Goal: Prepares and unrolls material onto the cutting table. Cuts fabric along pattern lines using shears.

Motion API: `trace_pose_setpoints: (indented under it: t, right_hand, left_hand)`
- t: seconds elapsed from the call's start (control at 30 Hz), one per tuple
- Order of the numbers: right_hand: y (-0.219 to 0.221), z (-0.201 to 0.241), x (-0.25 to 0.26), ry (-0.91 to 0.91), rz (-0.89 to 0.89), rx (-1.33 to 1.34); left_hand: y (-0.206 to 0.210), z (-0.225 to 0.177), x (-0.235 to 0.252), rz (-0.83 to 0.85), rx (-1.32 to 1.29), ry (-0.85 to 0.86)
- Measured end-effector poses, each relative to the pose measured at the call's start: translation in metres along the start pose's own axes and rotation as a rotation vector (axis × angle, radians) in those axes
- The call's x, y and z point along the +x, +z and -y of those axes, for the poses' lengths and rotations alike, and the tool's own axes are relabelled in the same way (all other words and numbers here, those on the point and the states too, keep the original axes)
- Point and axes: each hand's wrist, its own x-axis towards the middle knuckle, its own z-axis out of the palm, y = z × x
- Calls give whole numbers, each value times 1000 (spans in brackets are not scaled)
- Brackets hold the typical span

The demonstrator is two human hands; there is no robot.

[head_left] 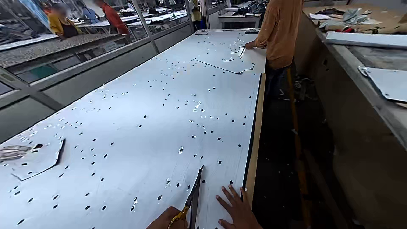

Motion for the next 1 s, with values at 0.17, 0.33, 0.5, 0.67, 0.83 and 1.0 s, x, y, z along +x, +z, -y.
trace_pose_setpoints:
  t: [0.17,0.33,0.5,0.67,0.83,1.0]
  right_hand:
    - [-2,2,0,4,5,-15]
    - [-4,4,-1,15,28,-20]
    - [-3,3,-1,12,26,-11]
    - [-2,3,-1,11,19,-28]
    - [-3,3,0,15,31,-29]
    - [-4,3,0,15,37,-2]
  left_hand:
    - [-4,-9,0,-1,38,-45]
    - [-6,-8,5,-7,38,-50]
    - [2,-4,13,-64,36,-50]
    - [3,1,17,-105,39,-41]
    - [3,0,17,-112,41,-62]
    - [5,1,16,-116,62,-45]
